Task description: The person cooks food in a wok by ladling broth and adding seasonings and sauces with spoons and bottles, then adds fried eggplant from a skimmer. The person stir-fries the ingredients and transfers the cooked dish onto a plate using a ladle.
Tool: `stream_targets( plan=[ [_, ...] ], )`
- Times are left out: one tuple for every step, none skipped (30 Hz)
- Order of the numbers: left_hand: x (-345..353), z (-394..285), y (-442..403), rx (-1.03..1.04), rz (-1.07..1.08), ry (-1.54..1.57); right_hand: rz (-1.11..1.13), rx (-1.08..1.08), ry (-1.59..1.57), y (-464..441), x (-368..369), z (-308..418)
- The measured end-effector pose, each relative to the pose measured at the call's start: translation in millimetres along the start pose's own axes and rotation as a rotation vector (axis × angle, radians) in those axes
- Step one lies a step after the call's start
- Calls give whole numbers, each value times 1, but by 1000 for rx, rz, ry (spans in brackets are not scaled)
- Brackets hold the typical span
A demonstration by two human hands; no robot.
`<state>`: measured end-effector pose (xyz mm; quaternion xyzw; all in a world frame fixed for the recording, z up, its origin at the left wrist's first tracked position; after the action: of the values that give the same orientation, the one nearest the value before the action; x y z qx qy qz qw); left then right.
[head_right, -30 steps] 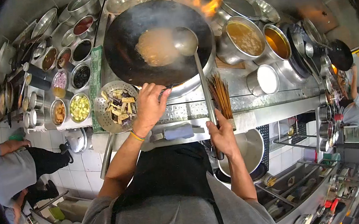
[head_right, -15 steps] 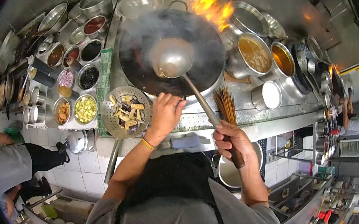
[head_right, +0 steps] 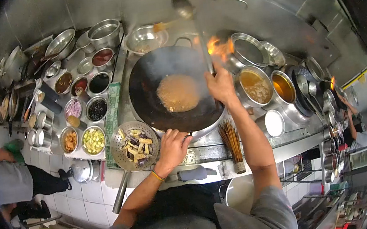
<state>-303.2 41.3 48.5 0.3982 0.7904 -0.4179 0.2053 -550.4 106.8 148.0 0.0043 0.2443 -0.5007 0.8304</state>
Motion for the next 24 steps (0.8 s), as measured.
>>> stream_targets(
  plan=[
    [-2, 1, 0, 4, -5, 1, -56, -48, 68, -7, -18, 0],
    [0, -1, -1, 12, -12, 14, -115, -93, 138, -15, -37, -1],
    [0, 0, -2, 16, -24, 24, -148, 1, 31, -16, -64, -8],
    [3, -2, -2, 13, -12, 27, -181, 93, -84, -14, -87, -12],
    [3, -2, -2, 7, -1, 20, -233, 149, -126, -11, -108, -9],
    [1, -2, -2, -1, 7, 3, -290, 65, -57, -32, -141, -40],
    [-1, -3, -3, -1, 19, -11, -335, 92, -90, -44, -165, -64],
    [-2, -5, -4, 10, 5, -8, -375, 118, -125, -53, -183, -82],
    [-3, -6, -4, 17, -9, -7, -442, 147, -61, -60, -199, -97],
    [-4, -7, -4, 24, -21, -6, -509, 178, 3, -65, -215, -111],
    [-4, -7, -3, 14, -14, -16, -575, 208, 67, -71, -228, -125],
    [-3, -7, -3, 9, -19, -16, -607, 250, 54, -81, -235, -151],
    [-3, -7, -2, 3, -21, -17, -637, 297, 40, -90, -240, -182],
    [-3, -6, -2, -6, -21, -18, -664, 345, 28, -95, -244, -200],
    [-3, -6, -2, -4, -18, -28, -695, 399, 129, -91, -240, -192],
    [-4, -7, -3, -12, -12, -31, -626, 465, 82, -105, -237, -218],
    [-5, -9, -3, -21, -7, -34, -555, 529, 36, -128, -237, -263],
    [-5, -9, -3, -29, -4, -37, -482, 591, -10, -142, -233, -290],
    [-4, -9, -3, -29, -7, -33, -487, 625, -277, -131, -217, -260],
    [-4, -9, -2, -27, -11, -32, -548, 705, -748, -134, -207, -270],
    [-4, -9, -3, -25, -18, -30, -589, 767, -1225, -147, -201, -271],
    [-4, -8, -3, -32, -14, -34, -612, 812, -1706, -163, -193, -269],
    [-3, -8, -2, -38, -8, -36, -517, 735, -1733, -183, -200, -266],
    [-3, -8, -2, -43, -2, -37, -458, 714, -1721, -196, -201, -259]
  ],
)
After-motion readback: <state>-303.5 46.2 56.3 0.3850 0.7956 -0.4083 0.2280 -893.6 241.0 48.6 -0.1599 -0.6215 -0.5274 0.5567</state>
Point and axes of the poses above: each hand's wrist, its own y-axis away from the middle knuckle, its own x-axis out of the palm, z = x × y, the point moved 9 cm from there along -y, towards the middle knuckle, and after that the axes turned 7 degrees about -y, right-handed, at the moved point
